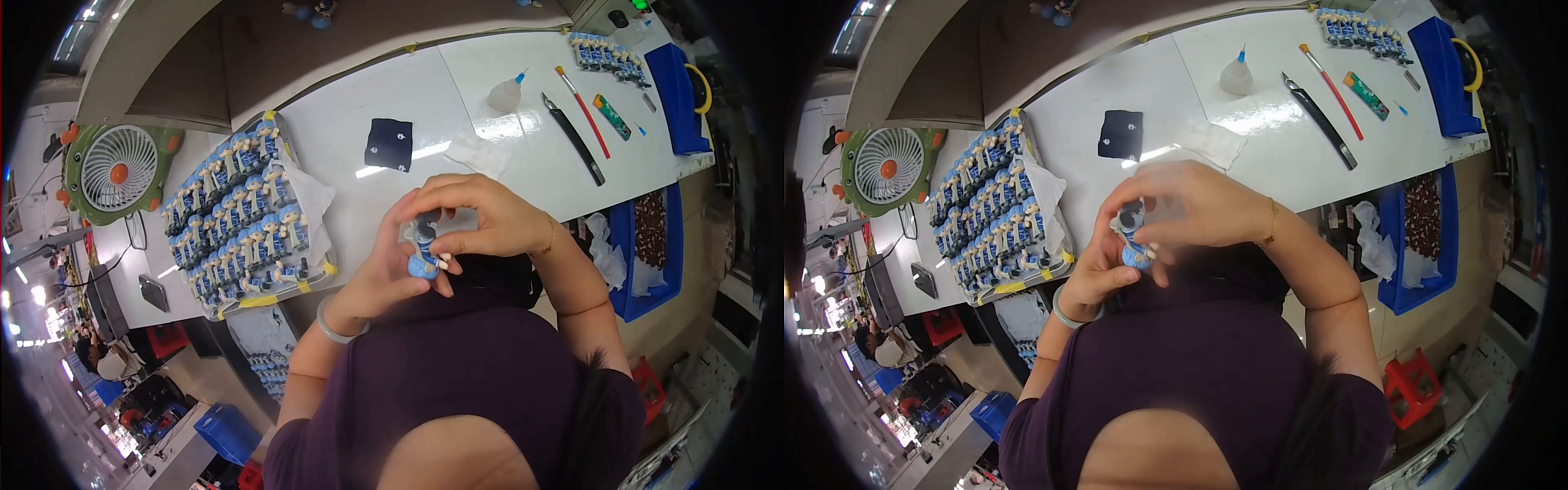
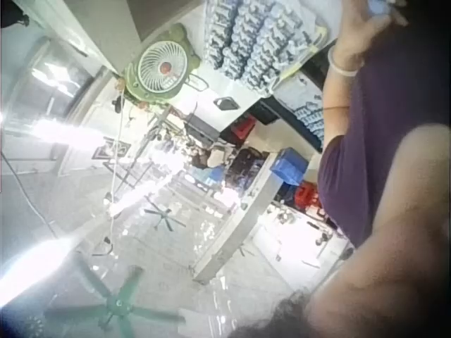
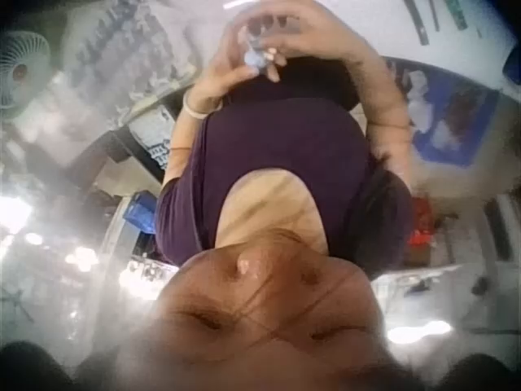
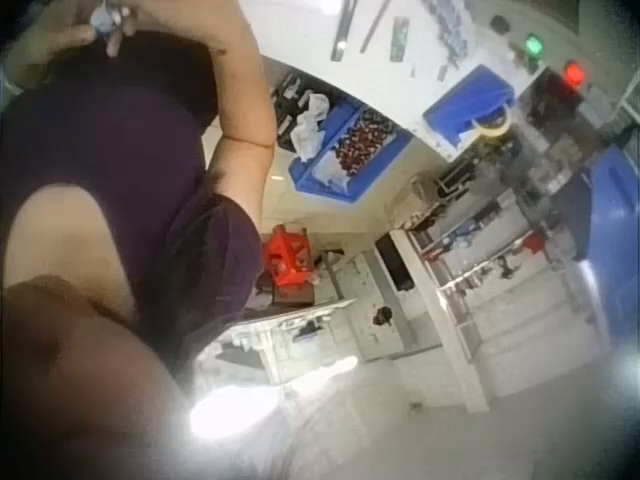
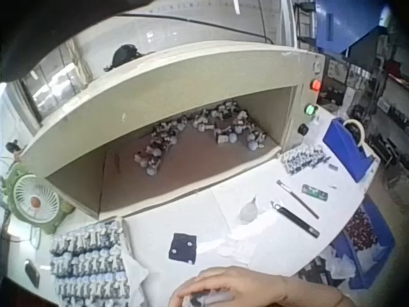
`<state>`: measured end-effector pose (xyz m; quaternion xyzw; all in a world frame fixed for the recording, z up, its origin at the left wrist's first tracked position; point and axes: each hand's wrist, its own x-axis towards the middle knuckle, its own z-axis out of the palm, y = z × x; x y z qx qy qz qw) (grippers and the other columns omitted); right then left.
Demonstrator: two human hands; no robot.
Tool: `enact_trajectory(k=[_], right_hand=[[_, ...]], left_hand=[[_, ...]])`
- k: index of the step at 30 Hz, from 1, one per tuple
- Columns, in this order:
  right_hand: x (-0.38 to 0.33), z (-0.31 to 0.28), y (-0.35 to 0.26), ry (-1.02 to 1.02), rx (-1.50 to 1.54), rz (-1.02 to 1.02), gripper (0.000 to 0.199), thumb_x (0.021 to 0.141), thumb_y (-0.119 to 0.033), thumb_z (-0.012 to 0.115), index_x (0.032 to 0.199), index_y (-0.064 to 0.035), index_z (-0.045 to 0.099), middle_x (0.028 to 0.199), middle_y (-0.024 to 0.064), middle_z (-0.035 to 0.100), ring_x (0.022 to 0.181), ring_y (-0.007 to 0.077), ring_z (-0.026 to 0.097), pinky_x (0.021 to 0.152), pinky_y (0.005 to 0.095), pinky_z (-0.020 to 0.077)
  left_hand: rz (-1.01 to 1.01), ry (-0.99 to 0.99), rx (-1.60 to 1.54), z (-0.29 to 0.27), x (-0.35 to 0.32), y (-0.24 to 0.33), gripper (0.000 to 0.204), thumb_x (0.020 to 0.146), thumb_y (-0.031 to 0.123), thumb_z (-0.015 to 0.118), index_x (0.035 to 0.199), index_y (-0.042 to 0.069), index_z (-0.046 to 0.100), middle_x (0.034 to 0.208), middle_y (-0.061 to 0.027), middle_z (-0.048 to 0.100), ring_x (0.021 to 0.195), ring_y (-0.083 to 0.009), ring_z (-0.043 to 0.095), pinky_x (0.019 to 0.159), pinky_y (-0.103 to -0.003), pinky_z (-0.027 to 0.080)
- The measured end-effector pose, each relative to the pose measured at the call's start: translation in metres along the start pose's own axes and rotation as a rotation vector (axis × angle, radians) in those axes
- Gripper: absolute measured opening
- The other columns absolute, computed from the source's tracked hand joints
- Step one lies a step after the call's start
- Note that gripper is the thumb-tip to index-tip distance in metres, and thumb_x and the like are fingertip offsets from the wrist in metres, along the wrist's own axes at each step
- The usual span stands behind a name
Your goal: The person assembles figurines by applying glue from a dispenser bottle onto figurine parts, fitting components together by hand, wiping them with a cloth, and placing the figurines on a tray.
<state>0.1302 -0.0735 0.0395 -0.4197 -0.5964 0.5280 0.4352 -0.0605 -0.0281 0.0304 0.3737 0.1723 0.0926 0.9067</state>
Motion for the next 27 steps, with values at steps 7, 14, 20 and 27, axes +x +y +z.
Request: enact_trajectory(k=[7, 14, 20, 27], right_hand=[[-0.026, -0.030, 0.030, 1.114, -0.104, -0.252, 0.034, 0.078, -0.001, 0.053, 0.112, -0.0004, 0.049, 0.098, 0.0062, 0.050, 0.087, 0.0092, 0.045, 0.077, 0.0206, 0.0374], [-0.028, -0.077, 0.051, 1.094, -0.342, 0.017, 0.052, 0.073, -0.009, 0.062, 0.121, -0.0062, 0.043, 0.109, 0.0094, 0.049, 0.096, 0.0151, 0.046, 0.082, 0.0253, 0.0383], [-0.016, -0.076, 0.071, 0.877, -0.503, 0.151, 0.059, 0.069, -0.014, 0.067, 0.122, -0.0105, 0.042, 0.113, 0.0092, 0.050, 0.103, 0.0184, 0.047, 0.084, 0.0284, 0.0379], [-0.015, -0.071, 0.071, 0.868, -0.560, 0.166, 0.054, 0.069, -0.014, 0.067, 0.119, -0.0093, 0.046, 0.101, 0.0075, 0.056, 0.093, 0.0169, 0.052, 0.082, 0.0274, 0.0385]], left_hand=[[0.178, -0.031, 0.167, -0.009, -0.004, 0.001, 0.050, 0.077, 0.001, 0.058, 0.119, 0.004, 0.030, 0.101, -0.0169, 0.051, 0.085, -0.0222, 0.058, 0.077, -0.032, 0.045], [0.377, 0.011, 0.449, -0.009, -0.014, -0.001, 0.033, 0.077, 0.004, 0.059, 0.104, 0.004, 0.038, 0.096, -0.0114, 0.052, 0.073, -0.0143, 0.057, 0.062, -0.024, 0.042], [0.618, 0.208, 1.100, -0.005, -0.011, 0.001, 0.042, 0.072, 0.011, 0.067, 0.101, 0.002, 0.038, 0.078, -0.0088, 0.055, 0.061, -0.0164, 0.058, 0.052, -0.026, 0.043], [0.609, 0.240, 1.240, -0.002, -0.010, 0.001, 0.043, 0.070, 0.013, 0.070, 0.097, 0.002, 0.038, 0.070, -0.0072, 0.054, 0.050, -0.0218, 0.056, 0.045, -0.028, 0.043]])
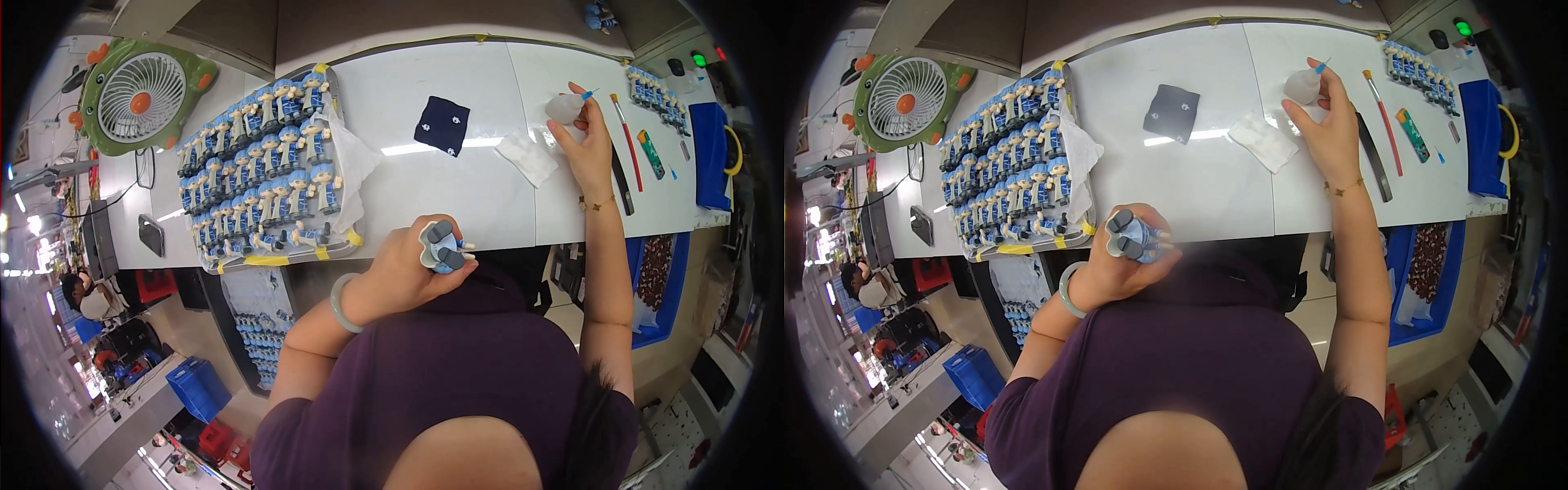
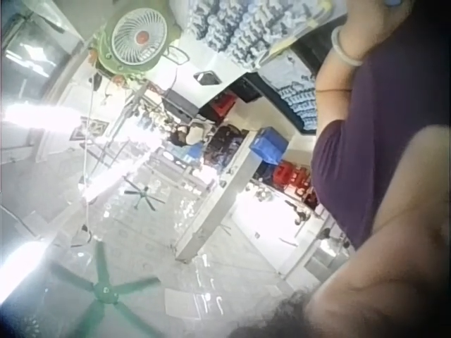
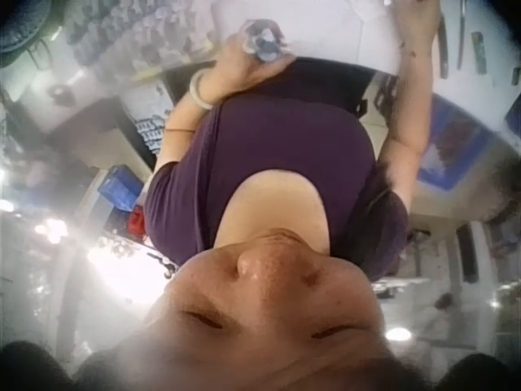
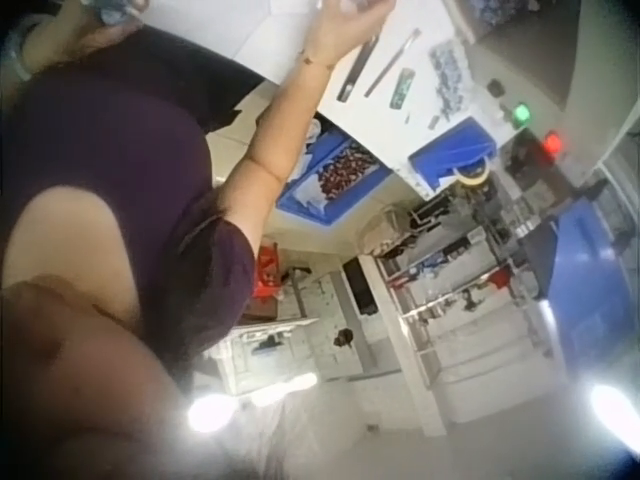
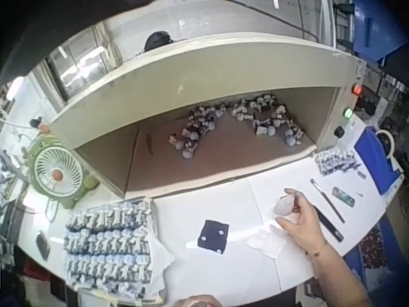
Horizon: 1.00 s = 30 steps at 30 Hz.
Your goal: The person assembles figurines by applying glue from a dispenser bottle onto figurine parts, fitting components together by hand, wiping them with a cloth, and placing the figurines on a tray.
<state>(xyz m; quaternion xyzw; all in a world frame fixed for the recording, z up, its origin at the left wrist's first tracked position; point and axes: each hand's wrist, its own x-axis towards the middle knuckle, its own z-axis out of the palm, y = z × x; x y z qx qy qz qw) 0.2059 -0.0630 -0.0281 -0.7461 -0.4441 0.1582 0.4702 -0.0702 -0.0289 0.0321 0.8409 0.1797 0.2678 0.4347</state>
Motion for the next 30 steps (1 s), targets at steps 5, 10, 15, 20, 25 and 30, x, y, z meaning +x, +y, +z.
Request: enact_trajectory(k=[5, 10, 15, 20, 25, 30], right_hand=[[0.000, 0.004, 0.002, 0.024, 0.009, 0.006, 0.045, 0.073, -0.014, 0.064, 0.115, -0.0075, 0.049, 0.094, 0.0073, 0.058, 0.085, 0.0142, 0.053, 0.079, 0.0257, 0.0404], [0.000, 0.000, 0.001, -0.053, 0.063, 0.074, 0.033, 0.078, -0.013, 0.059, 0.109, -0.0040, 0.052, 0.095, 0.0074, 0.057, 0.084, 0.0129, 0.053, 0.078, 0.0246, 0.0407], [-0.036, -0.012, -0.044, -0.154, 0.503, 0.018, 0.031, 0.078, -0.009, 0.055, 0.107, -0.0002, 0.048, 0.099, 0.0083, 0.053, 0.087, 0.0127, 0.049, 0.079, 0.0259, 0.0387], [-0.072, -0.030, -0.073, -0.470, 0.654, 0.026, 0.029, 0.074, -0.003, 0.054, 0.101, -0.0013, 0.046, 0.097, 0.0078, 0.050, 0.088, 0.0156, 0.047, 0.079, 0.0283, 0.0368], [-0.084, -0.024, -0.086, -0.429, 0.202, -0.256, 0.032, 0.067, 0.000, 0.062, 0.096, -0.0030, 0.049, 0.089, 0.0102, 0.051, 0.080, 0.0237, 0.050, 0.072, 0.0288, 0.0400], [-0.088, -0.019, -0.094, -0.295, 0.102, -0.276, 0.031, 0.063, 0.002, 0.065, 0.093, -0.0037, 0.056, 0.088, 0.0104, 0.052, 0.079, 0.0235, 0.052, 0.064, 0.0288, 0.0429]], left_hand=[[0.089, -0.035, 0.075, -0.001, 0.001, -0.002, 0.040, 0.070, 0.014, 0.069, 0.095, 0.001, 0.040, 0.067, -0.0067, 0.053, 0.049, -0.0225, 0.055, 0.044, -0.029, 0.043], [0.081, -0.002, 0.093, -0.002, 0.000, 0.000, 0.038, 0.071, 0.013, 0.069, 0.093, 0.001, 0.041, 0.067, -0.0072, 0.053, 0.050, -0.0231, 0.055, 0.045, -0.029, 0.043], [-0.062, 0.033, 0.014, -0.002, -0.004, 0.004, 0.028, 0.065, 0.001, 0.065, 0.087, 0.001, 0.048, 0.076, -0.0091, 0.052, 0.061, -0.0184, 0.052, 0.053, -0.028, 0.041], [-0.176, 0.124, -0.051, 0.001, -0.002, -0.001, 0.032, 0.073, 0.010, 0.066, 0.093, 0.002, 0.043, 0.068, -0.0056, 0.052, 0.049, -0.0172, 0.053, 0.044, -0.026, 0.040], [-0.246, 0.126, -0.102, -0.001, 0.000, 0.003, 0.033, 0.072, 0.007, 0.064, 0.095, 0.001, 0.042, 0.070, -0.0056, 0.050, 0.047, -0.0137, 0.048, 0.043, -0.024, 0.038], [-0.036, 0.193, 0.028, -0.001, 0.001, 0.001, 0.026, 0.062, -0.006, 0.052, 0.086, -0.002, 0.045, 0.076, -0.0098, 0.048, 0.054, -0.0141, 0.045, 0.048, -0.024, 0.037]])
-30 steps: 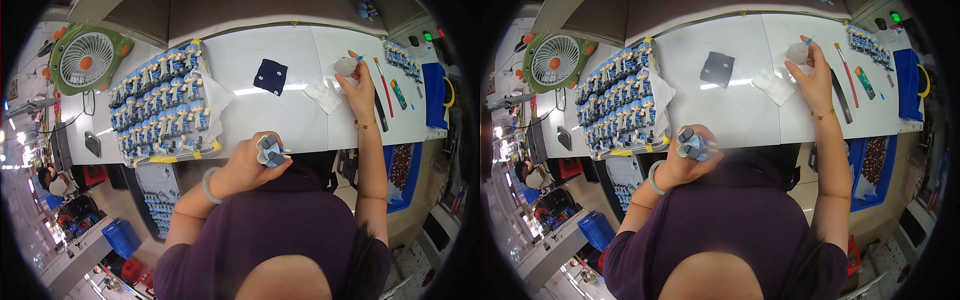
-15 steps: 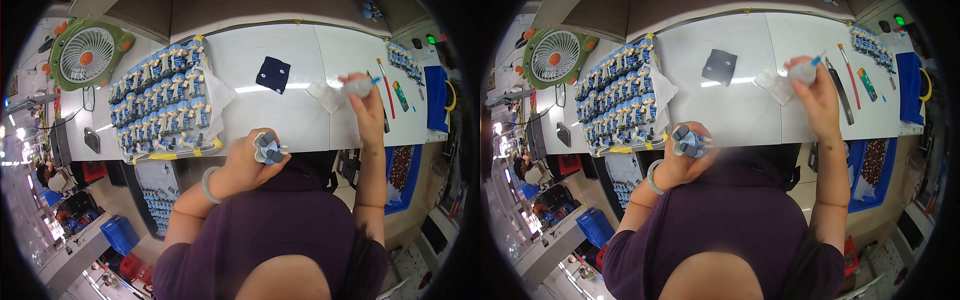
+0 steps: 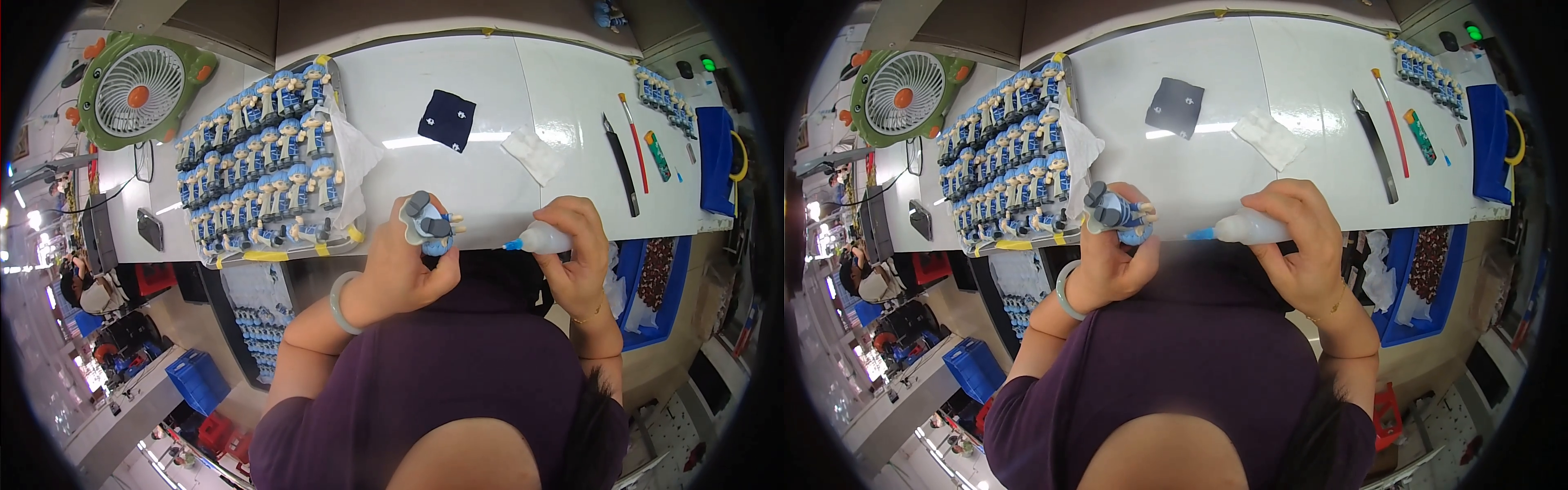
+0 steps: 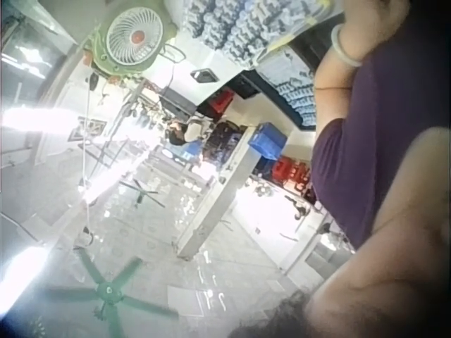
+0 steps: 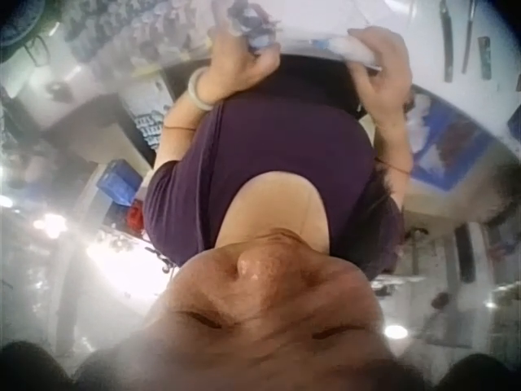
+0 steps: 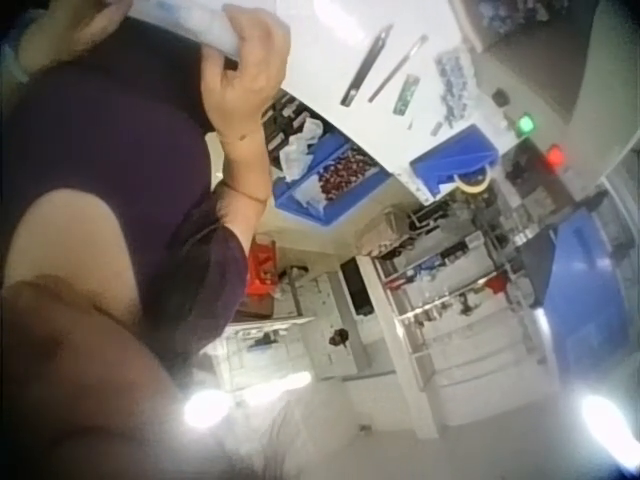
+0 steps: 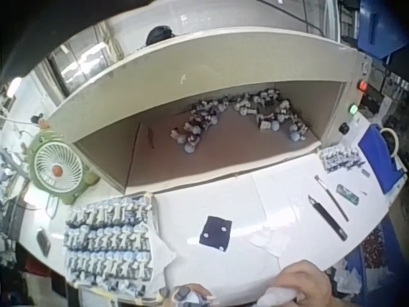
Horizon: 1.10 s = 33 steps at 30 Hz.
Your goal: The person assembles figurines by applying glue from a dispenser bottle onto figurine parts, fitting components together by hand, wiping them with a cloth, and placing the figurines on a tray.
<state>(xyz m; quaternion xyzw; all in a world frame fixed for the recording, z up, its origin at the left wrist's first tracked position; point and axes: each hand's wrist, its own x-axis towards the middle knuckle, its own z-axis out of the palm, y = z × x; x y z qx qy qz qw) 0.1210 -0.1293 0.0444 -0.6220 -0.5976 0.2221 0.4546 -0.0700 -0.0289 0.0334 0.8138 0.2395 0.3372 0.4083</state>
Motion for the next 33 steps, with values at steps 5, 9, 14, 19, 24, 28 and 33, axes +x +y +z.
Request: enact_trajectory(k=[5, 9, 14, 19, 24, 28, 33], right_hand=[[-0.002, 0.002, -0.001, 0.107, -0.108, -0.048, 0.037, 0.057, 0.006, 0.063, 0.092, -0.0043, 0.060, 0.087, 0.0086, 0.052, 0.077, 0.0224, 0.052, 0.064, 0.0289, 0.0429], [-0.004, 0.002, 0.000, 0.136, -0.187, -0.119, 0.040, 0.054, 0.006, 0.063, 0.092, -0.0059, 0.061, 0.087, 0.0074, 0.052, 0.077, 0.0218, 0.051, 0.067, 0.0292, 0.0420], [-0.006, 0.001, -0.003, 0.178, -0.372, -0.209, 0.045, 0.051, 0.005, 0.063, 0.094, -0.0098, 0.063, 0.089, 0.0047, 0.052, 0.082, 0.0220, 0.050, 0.070, 0.0300, 0.0392], [-0.008, -0.002, -0.007, 0.184, -0.459, -0.270, 0.049, 0.050, 0.003, 0.059, 0.096, -0.0118, 0.063, 0.091, 0.0033, 0.051, 0.083, 0.0217, 0.050, 0.072, 0.0302, 0.0372], [-0.009, -0.007, -0.014, 0.164, -0.533, -0.297, 0.047, 0.053, 0.001, 0.056, 0.097, -0.0138, 0.063, 0.094, 0.0021, 0.050, 0.085, 0.0205, 0.050, 0.073, 0.0295, 0.0352], [-0.009, -0.008, -0.016, 0.152, -0.580, -0.312, 0.043, 0.058, 0.000, 0.055, 0.097, -0.0154, 0.063, 0.095, 0.0009, 0.049, 0.087, 0.0193, 0.049, 0.073, 0.0292, 0.0343], [-0.009, -0.010, -0.018, 0.136, -0.616, -0.323, 0.041, 0.061, 0.000, 0.055, 0.098, -0.0163, 0.063, 0.096, -0.0001, 0.048, 0.089, 0.0183, 0.048, 0.073, 0.0287, 0.0335]], left_hand=[[0.065, -0.063, 0.100, -0.004, 0.002, 0.002, 0.024, 0.060, -0.005, 0.054, 0.083, -0.003, 0.047, 0.073, -0.0126, 0.050, 0.053, -0.0186, 0.049, 0.047, -0.026, 0.039], [0.154, -0.059, 0.160, -0.006, 0.002, 0.001, 0.025, 0.059, -0.001, 0.056, 0.083, -0.003, 0.047, 0.075, -0.0131, 0.050, 0.054, -0.0201, 0.049, 0.048, -0.028, 0.040], [0.130, 0.007, 0.242, -0.001, 0.000, 0.005, 0.027, 0.057, 0.001, 0.057, 0.082, -0.002, 0.048, 0.077, -0.0132, 0.050, 0.057, -0.0207, 0.049, 0.050, -0.028, 0.040], [0.165, 0.051, 0.301, 0.000, 0.000, 0.003, 0.030, 0.053, 0.003, 0.059, 0.081, 0.000, 0.049, 0.079, -0.0122, 0.050, 0.059, -0.0206, 0.047, 0.050, -0.027, 0.039], [0.140, 0.032, 0.338, -0.001, 0.000, 0.003, 0.030, 0.055, 0.007, 0.062, 0.083, 0.001, 0.050, 0.079, -0.0094, 0.050, 0.056, -0.0201, 0.050, 0.047, -0.027, 0.040], [0.149, 0.057, 0.338, -0.001, 0.002, 0.004, 0.030, 0.057, 0.011, 0.064, 0.082, 0.003, 0.051, 0.076, -0.0066, 0.051, 0.053, -0.0207, 0.051, 0.044, -0.028, 0.041], [0.111, 0.070, 0.345, 0.001, 0.001, 0.006, 0.029, 0.056, 0.012, 0.064, 0.080, 0.003, 0.050, 0.070, -0.0057, 0.050, 0.051, -0.0211, 0.050, 0.044, -0.028, 0.041]])
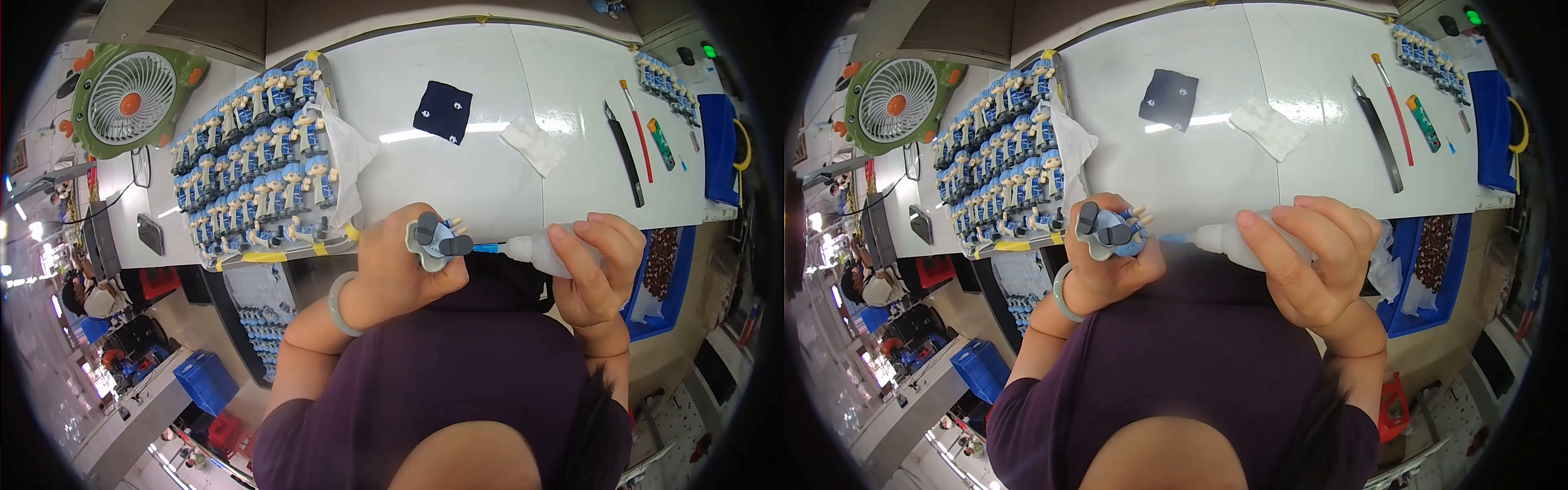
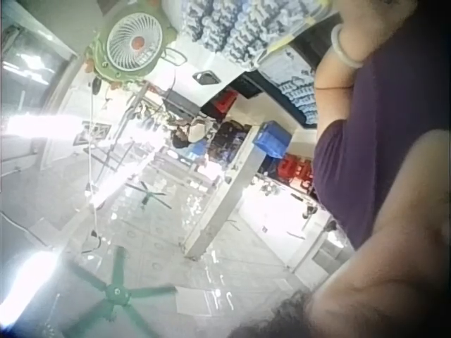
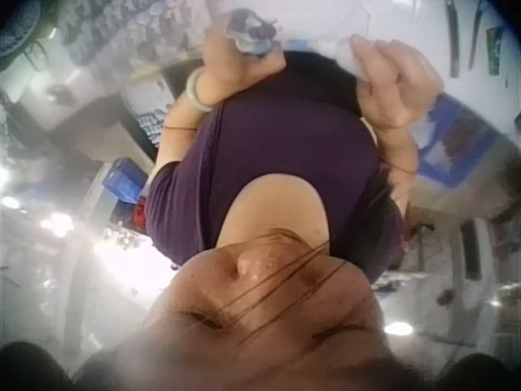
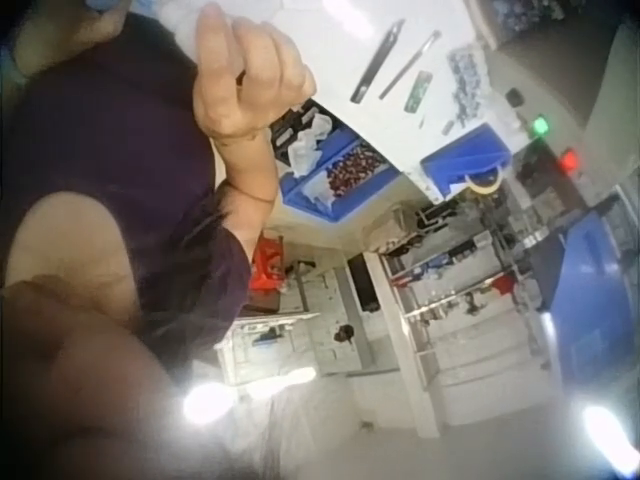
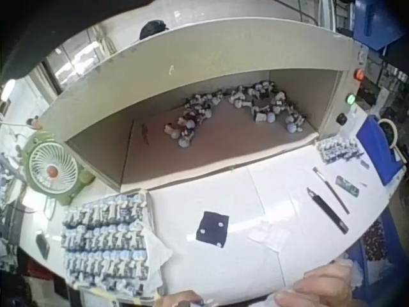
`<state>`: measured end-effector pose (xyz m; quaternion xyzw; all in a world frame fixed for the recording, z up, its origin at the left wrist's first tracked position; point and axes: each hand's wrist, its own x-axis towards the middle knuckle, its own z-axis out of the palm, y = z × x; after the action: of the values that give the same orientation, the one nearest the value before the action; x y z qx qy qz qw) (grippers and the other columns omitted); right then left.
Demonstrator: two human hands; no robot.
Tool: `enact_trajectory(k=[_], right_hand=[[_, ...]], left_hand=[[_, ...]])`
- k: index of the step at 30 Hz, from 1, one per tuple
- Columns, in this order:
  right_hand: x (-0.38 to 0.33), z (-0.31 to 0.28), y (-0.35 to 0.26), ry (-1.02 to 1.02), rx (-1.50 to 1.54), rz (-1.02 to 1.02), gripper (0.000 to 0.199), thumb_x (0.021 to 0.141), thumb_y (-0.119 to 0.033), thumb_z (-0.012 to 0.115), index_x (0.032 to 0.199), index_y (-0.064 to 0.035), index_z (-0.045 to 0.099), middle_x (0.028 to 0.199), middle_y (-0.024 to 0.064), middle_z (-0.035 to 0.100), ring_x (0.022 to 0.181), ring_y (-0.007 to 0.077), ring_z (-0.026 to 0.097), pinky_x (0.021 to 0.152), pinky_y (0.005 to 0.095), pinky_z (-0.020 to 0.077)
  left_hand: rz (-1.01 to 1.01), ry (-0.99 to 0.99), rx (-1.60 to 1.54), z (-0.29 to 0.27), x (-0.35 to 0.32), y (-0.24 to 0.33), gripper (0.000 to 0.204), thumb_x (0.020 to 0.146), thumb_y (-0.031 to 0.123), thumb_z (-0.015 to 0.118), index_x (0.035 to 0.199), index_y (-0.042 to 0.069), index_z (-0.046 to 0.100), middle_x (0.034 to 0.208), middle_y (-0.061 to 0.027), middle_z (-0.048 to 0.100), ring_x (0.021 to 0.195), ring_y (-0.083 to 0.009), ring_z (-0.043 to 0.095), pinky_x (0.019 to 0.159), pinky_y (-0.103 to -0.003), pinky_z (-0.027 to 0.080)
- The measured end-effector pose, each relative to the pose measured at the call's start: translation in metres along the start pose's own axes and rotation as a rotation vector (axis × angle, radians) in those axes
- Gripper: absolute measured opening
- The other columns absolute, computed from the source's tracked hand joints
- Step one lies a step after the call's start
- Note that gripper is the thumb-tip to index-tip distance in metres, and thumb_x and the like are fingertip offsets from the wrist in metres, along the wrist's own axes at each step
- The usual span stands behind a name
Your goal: The person assembles figurines by applying glue from a dispenser bottle onto figurine parts, fitting components together by hand, wiping them with a cloth, and placing the figurines on a tray.
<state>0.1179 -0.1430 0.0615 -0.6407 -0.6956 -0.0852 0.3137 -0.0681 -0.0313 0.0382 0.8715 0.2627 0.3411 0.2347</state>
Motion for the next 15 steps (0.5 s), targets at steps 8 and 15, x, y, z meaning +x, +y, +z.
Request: enact_trajectory(k=[8, 15], right_hand=[[0.0013, -0.0008, -0.0018, -0.015, -0.034, -0.004, 0.039, 0.062, -0.003, 0.057, 0.098, -0.0173, 0.063, 0.097, -0.0015, 0.048, 0.090, 0.0165, 0.046, 0.073, 0.0278, 0.0321], [0.0062, -0.0063, -0.0058, -0.048, -0.058, -0.016, 0.031, 0.066, -0.012, 0.063, 0.097, -0.0175, 0.063, 0.096, -0.0026, 0.048, 0.089, 0.0156, 0.046, 0.073, 0.0270, 0.0321]], left_hand=[[-0.055, 0.049, -0.091, 0.0038, -0.0011, -0.0009, 0.027, 0.057, 0.015, 0.065, 0.076, 0.004, 0.050, 0.064, -0.0053, 0.049, 0.048, -0.0213, 0.049, 0.043, -0.029, 0.041], [-0.076, -0.009, -0.084, 0.0014, -0.0020, -0.0026, 0.026, 0.056, 0.016, 0.066, 0.073, 0.004, 0.049, 0.059, -0.0047, 0.048, 0.045, -0.0213, 0.049, 0.042, -0.029, 0.040]])
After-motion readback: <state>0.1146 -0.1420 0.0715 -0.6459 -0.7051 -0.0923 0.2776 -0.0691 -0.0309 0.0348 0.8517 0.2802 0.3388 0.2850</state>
